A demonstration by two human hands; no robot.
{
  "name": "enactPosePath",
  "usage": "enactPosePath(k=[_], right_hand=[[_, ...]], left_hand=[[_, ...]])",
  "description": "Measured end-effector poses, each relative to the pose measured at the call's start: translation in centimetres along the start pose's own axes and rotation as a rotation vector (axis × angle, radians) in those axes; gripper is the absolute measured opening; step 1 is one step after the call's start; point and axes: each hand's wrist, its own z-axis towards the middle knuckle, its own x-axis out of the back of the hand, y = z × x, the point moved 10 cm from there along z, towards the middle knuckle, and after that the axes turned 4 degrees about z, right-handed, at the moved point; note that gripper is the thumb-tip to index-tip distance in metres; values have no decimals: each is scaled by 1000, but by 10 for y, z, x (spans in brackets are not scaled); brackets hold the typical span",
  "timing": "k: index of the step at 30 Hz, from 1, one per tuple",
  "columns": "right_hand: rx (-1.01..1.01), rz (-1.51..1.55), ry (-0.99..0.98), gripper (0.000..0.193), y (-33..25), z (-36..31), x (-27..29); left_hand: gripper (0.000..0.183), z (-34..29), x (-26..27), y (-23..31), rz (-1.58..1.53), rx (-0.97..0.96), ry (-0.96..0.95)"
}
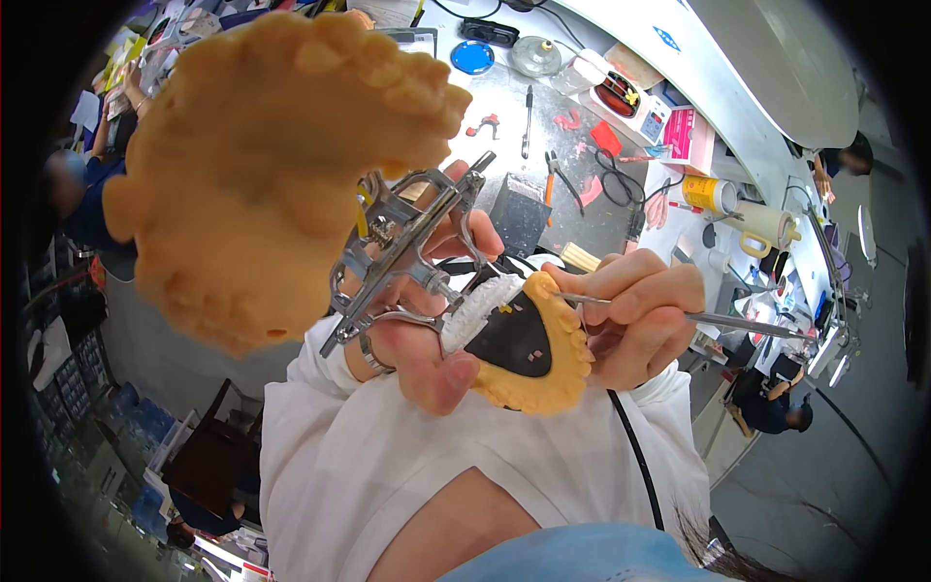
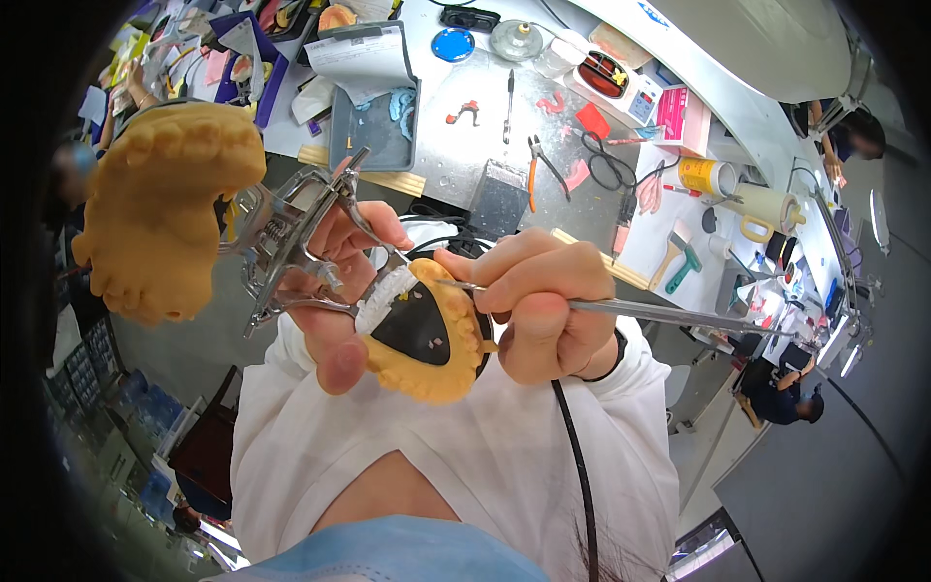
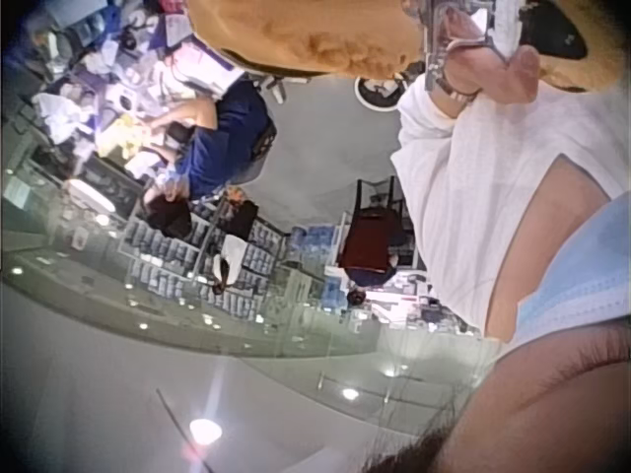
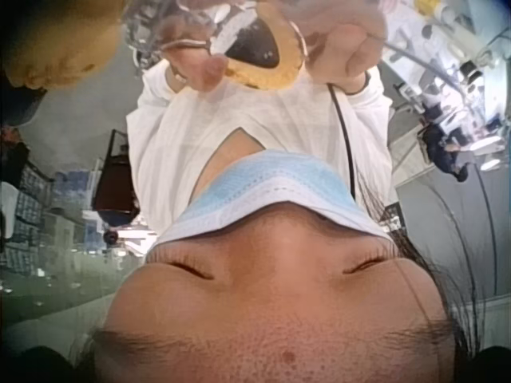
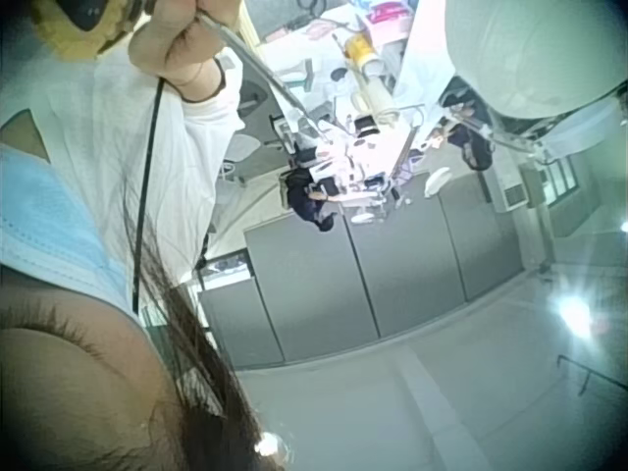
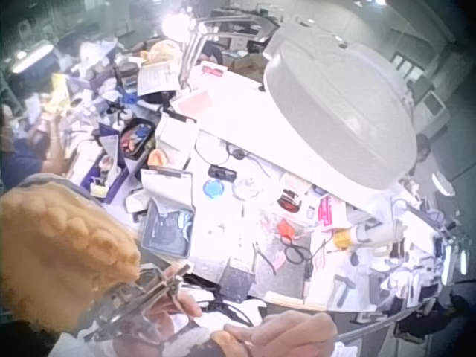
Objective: Adjusting and refining a dental plaster model mounted on a metal articulator using hand tools.
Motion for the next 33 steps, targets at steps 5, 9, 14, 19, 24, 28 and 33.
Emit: enactPosePath(k=[5,9,14,19,24,28,33], right_hand=[[55,-137,20,28,-8,2,-2],[0,-122,-56,27,-6,8,-8],[-40,55,-20,31,0,3,-7],[35,-21,6,36,-5,1,-5],[25,-68,-11,38,-4,1,-8],[15,-80,-45,38,-3,4,-11],[-31,-24,-86,38,3,5,-14]], left_hand=[[66,-3,3,-5,-23,136,133],[62,-2,5,-4,-5,133,105],[69,-4,6,-6,-89,122,142],[81,-3,8,-6,-103,89,189],[85,-4,9,-5,-101,68,197],[95,-5,11,-7,-135,13,172],[105,-7,15,-8,-190,-94,221]])
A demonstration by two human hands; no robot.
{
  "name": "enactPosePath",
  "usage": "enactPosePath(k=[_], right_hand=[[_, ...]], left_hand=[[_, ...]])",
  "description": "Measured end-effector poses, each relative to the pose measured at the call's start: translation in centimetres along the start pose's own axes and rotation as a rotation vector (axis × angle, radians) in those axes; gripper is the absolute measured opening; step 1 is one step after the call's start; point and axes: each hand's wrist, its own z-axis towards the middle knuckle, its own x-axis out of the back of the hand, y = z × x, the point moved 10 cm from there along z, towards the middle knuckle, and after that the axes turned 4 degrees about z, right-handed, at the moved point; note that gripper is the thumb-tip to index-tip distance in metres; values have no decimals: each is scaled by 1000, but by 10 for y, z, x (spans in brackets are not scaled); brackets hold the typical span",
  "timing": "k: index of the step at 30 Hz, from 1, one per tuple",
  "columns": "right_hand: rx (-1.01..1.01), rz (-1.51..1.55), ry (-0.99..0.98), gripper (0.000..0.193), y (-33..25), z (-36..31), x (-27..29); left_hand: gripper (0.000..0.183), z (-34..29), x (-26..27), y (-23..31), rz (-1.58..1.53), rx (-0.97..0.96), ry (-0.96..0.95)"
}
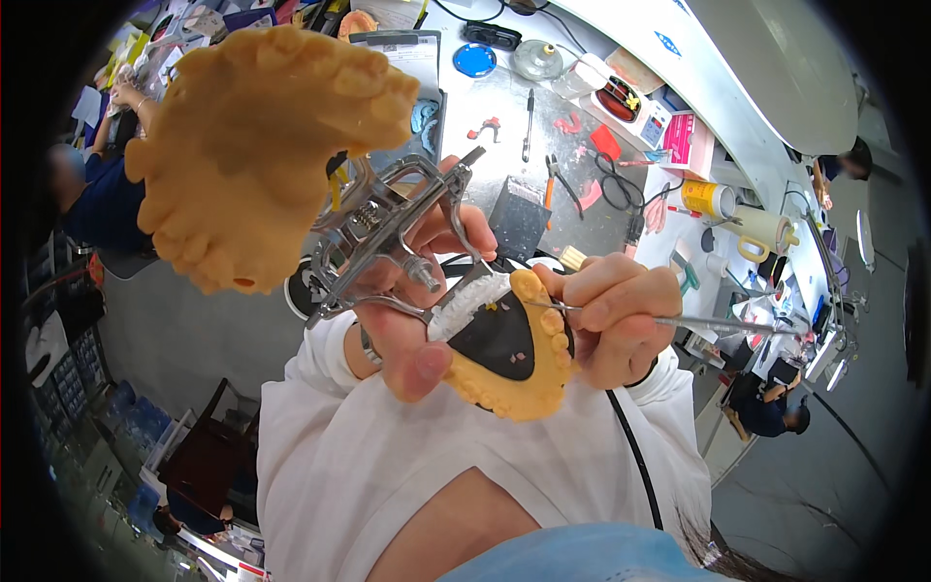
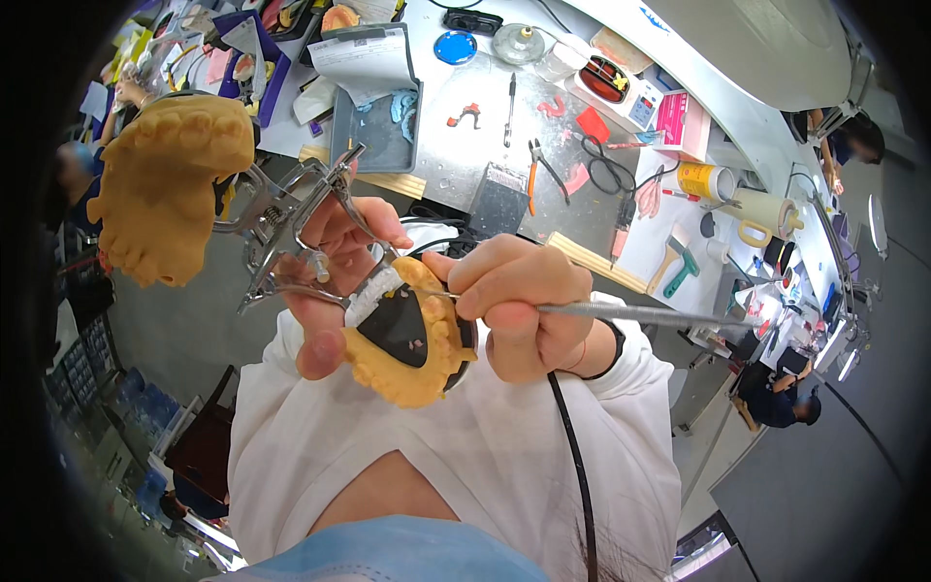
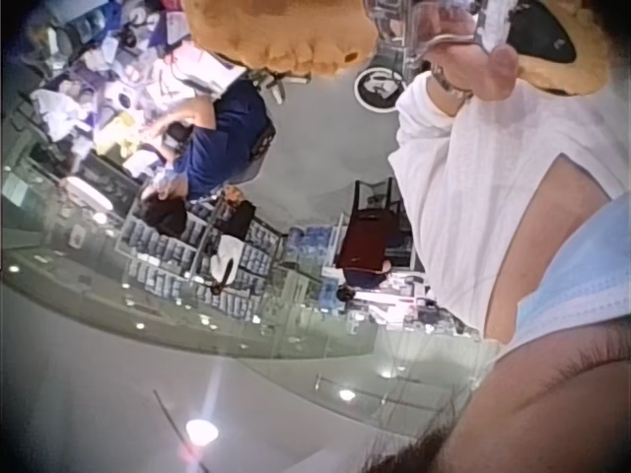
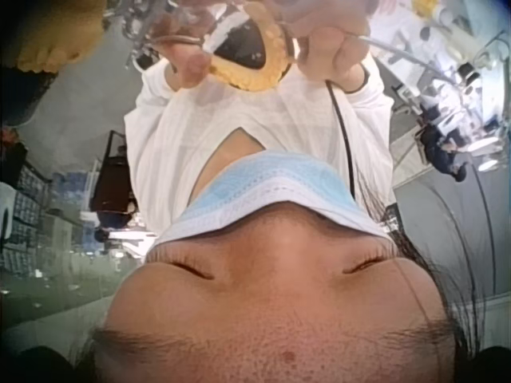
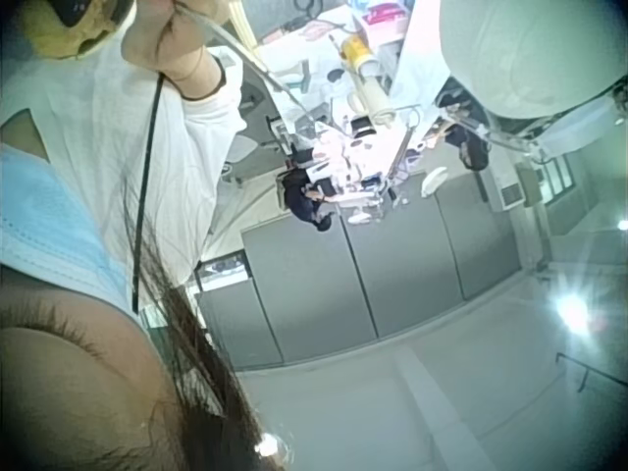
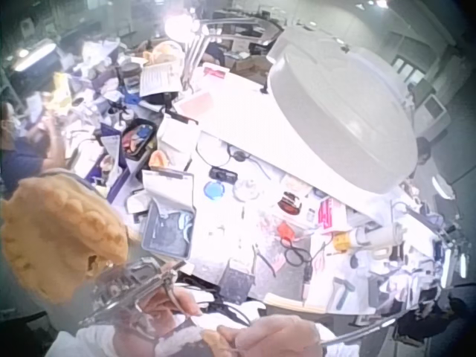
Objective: Adjusting and refining a dental plaster model mounted on a metal articulator using hand tools.
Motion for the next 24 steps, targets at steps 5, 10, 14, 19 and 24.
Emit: enactPosePath(k=[5,10,14,19,24], right_hand=[[-122,102,15,34,11,3,8],[-384,280,16,29,25,1,12],[-370,201,-16,24,14,3,9],[-219,121,-12,21,-4,-5,11],[-217,-136,-155,21,-8,-11,4]], left_hand=[[89,-3,-2,-14,-26,281,0],[88,4,-7,-13,14,194,-133],[89,2,-1,-16,99,305,-132],[92,13,-2,-4,201,250,-100],[91,9,-13,7,330,83,-298]])
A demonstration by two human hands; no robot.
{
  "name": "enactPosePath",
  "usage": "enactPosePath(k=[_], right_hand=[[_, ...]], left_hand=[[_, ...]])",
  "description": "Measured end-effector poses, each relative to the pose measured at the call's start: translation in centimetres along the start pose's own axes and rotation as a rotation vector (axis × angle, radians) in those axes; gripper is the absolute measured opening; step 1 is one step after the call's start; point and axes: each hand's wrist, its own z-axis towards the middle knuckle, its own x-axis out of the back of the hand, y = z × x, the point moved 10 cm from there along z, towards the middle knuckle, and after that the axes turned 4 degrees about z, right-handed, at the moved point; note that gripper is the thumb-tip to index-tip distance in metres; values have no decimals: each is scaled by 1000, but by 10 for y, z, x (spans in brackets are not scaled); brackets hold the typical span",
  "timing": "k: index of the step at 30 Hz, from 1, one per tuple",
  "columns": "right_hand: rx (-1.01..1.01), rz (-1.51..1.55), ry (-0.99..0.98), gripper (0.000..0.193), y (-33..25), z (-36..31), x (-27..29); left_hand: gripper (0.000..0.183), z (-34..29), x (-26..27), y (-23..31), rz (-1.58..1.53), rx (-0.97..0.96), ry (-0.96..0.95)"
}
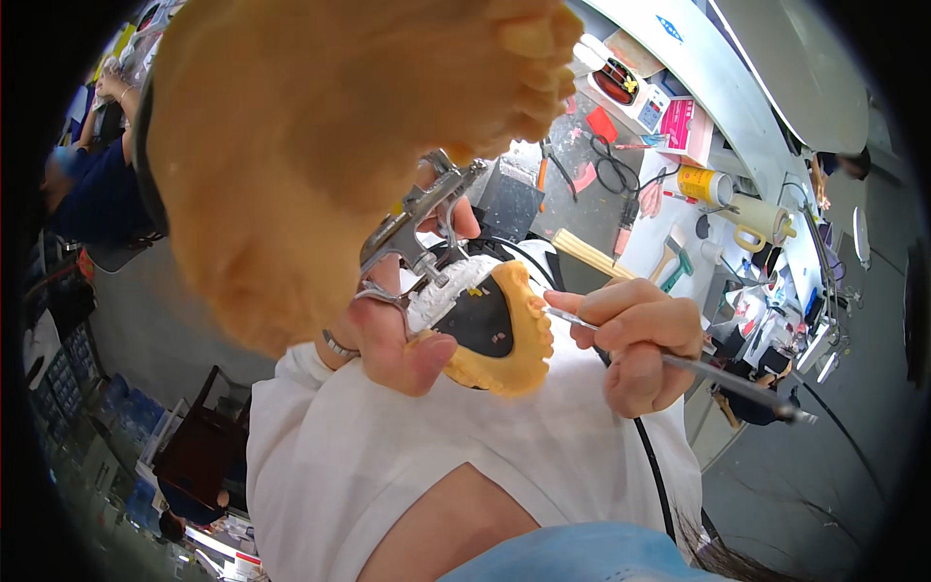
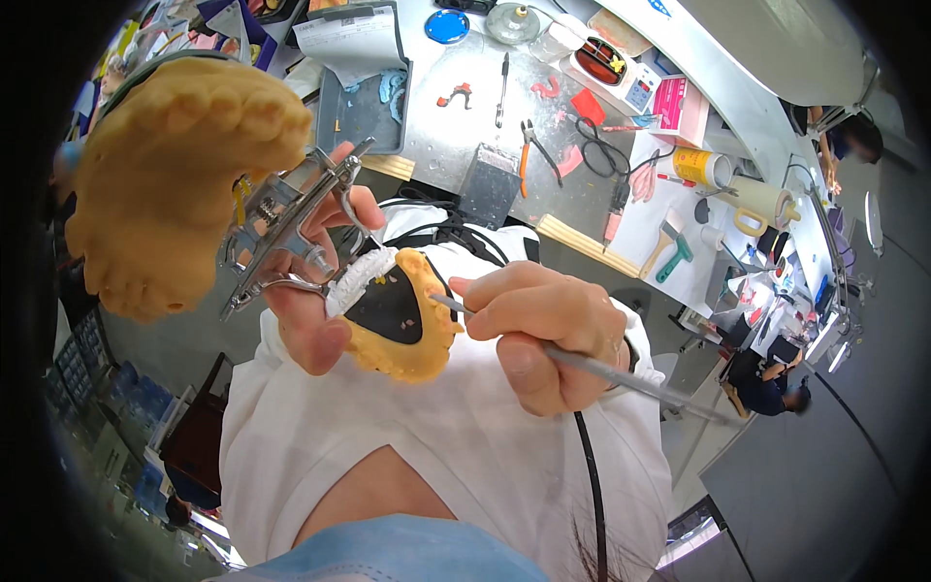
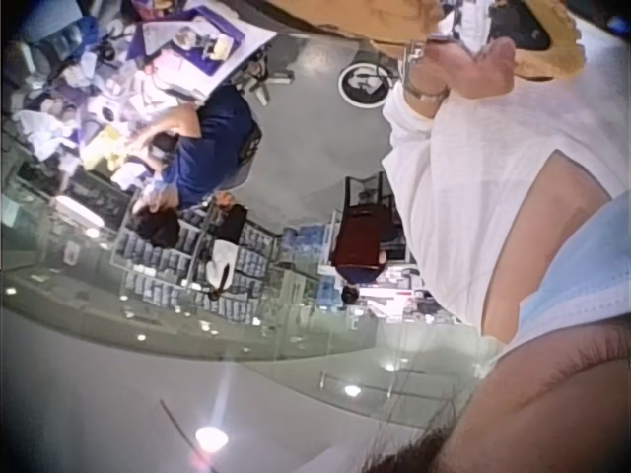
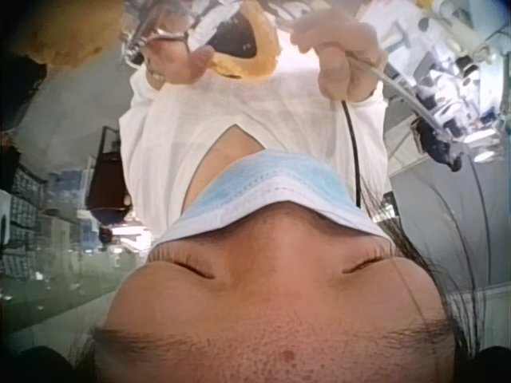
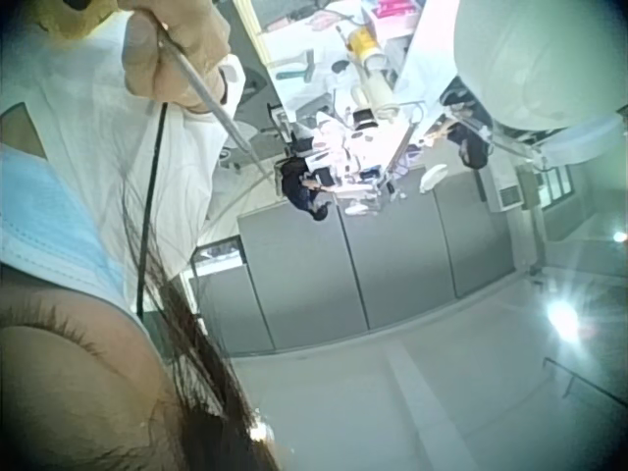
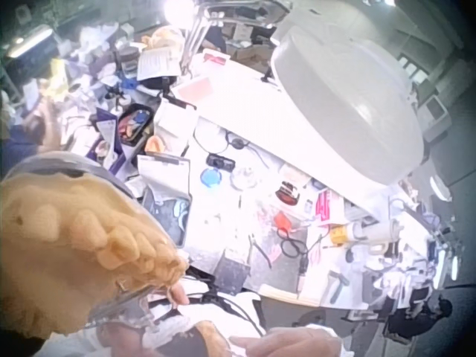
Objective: Adjusting and refining a dental plaster model mounted on a metal articulator using hand tools.
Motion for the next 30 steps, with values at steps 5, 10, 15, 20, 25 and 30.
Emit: enactPosePath(k=[5,10,15,20,25,30], right_hand=[[-7,-188,-95,14,-1,-4,-4],[71,-364,-128,25,-11,-3,-13],[223,-473,-90,28,-16,-7,-20],[200,-475,-158,27,-13,-3,-20],[184,-387,-132,24,-12,-4,-18],[90,-151,-113,9,-1,-1,-7]], left_hand=[[93,5,-5,6,271,100,-146],[99,-2,-7,7,420,185,-218],[99,-2,-11,7,453,181,-232],[96,-3,-4,3,200,150,-83],[94,-1,3,4,-45,134,85],[92,-5,9,-2,-125,148,186]])
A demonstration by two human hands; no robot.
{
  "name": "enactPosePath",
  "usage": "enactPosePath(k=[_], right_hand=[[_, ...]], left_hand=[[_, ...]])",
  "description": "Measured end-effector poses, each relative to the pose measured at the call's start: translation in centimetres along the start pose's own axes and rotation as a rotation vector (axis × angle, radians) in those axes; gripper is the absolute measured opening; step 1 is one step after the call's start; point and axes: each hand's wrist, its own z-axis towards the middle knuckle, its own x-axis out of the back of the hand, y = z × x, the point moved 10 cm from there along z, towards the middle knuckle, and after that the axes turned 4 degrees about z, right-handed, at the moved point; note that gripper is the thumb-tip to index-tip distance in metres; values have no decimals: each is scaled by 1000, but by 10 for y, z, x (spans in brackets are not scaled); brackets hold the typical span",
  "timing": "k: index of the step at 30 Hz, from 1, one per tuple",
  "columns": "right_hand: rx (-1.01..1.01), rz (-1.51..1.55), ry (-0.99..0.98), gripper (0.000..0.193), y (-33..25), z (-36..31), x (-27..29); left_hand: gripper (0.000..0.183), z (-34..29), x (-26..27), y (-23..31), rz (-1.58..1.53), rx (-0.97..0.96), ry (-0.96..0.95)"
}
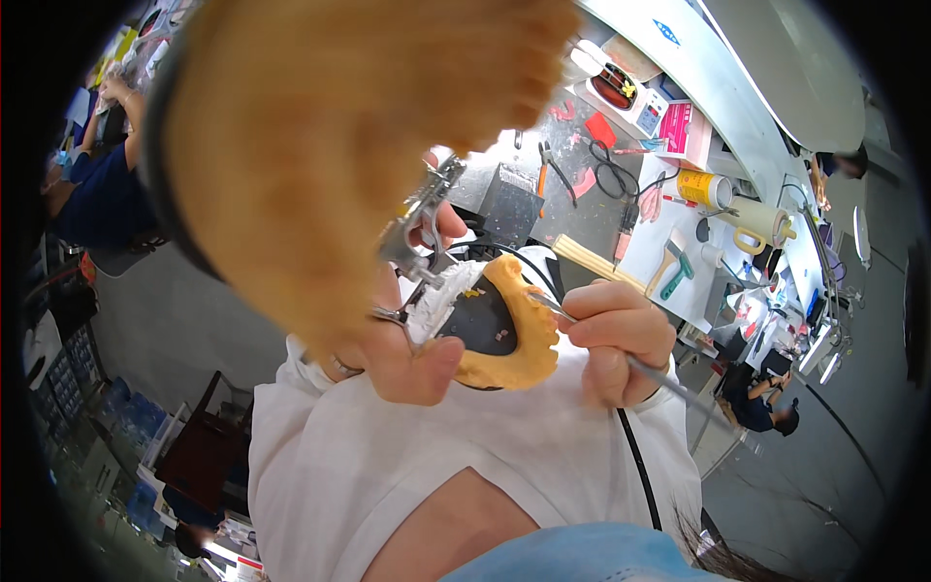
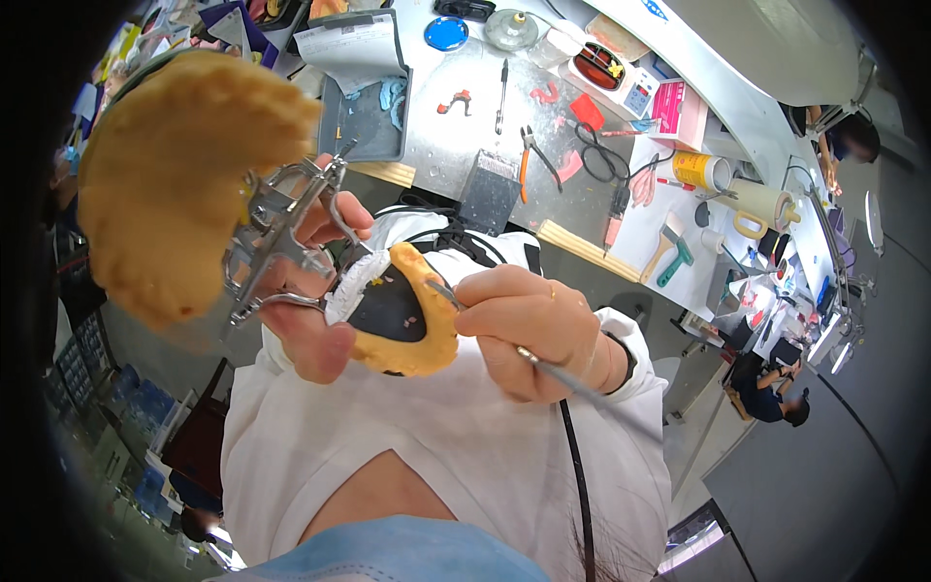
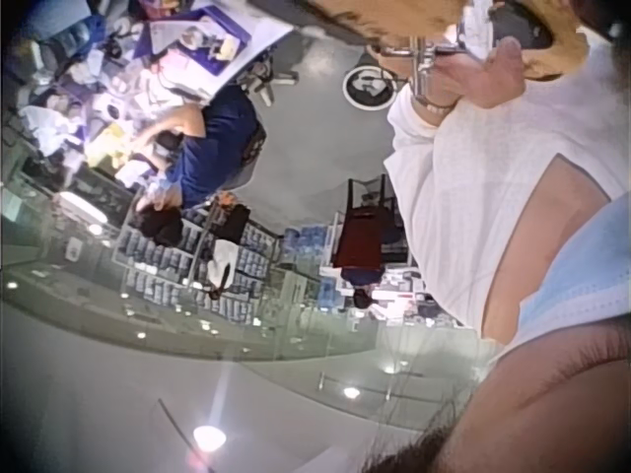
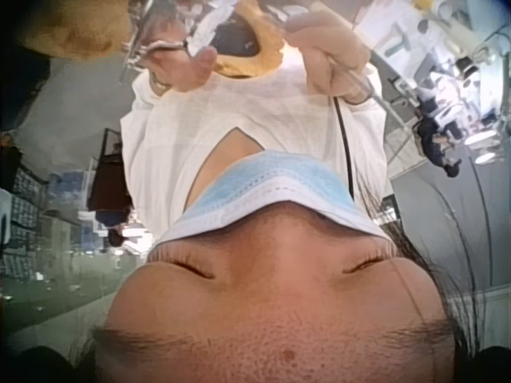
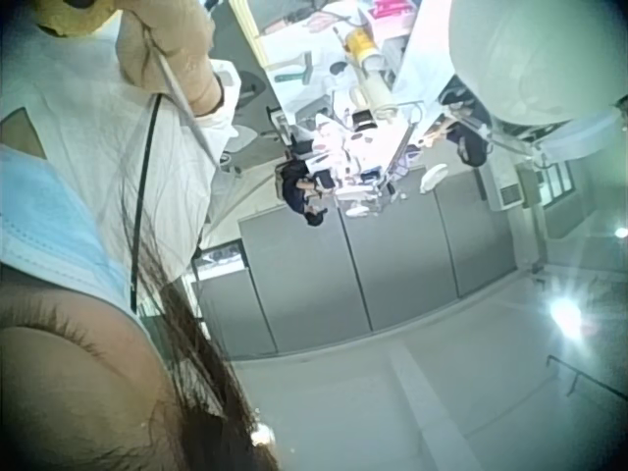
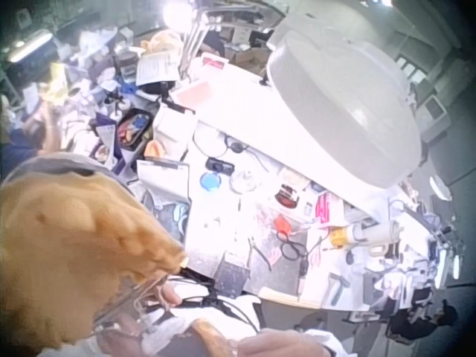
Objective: Adjusting and refining a dental plaster model mounted on a metal articulator using hand tools.
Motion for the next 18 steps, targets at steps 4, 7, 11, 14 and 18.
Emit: enactPosePath(k=[4,7,11,14,18], right_hand=[[-105,323,228,38,11,-12,18],[-41,320,413,38,15,-13,27],[-28,360,294,31,10,-4,16],[-23,419,232,30,6,1,12],[18,171,127,26,-2,6,5]], left_hand=[[91,2,3,-4,-51,-34,-29],[86,5,3,-8,-67,-26,-58],[78,7,1,-6,-64,4,-25],[81,7,2,-3,-59,10,12],[86,5,3,-1,-44,-33,55]])
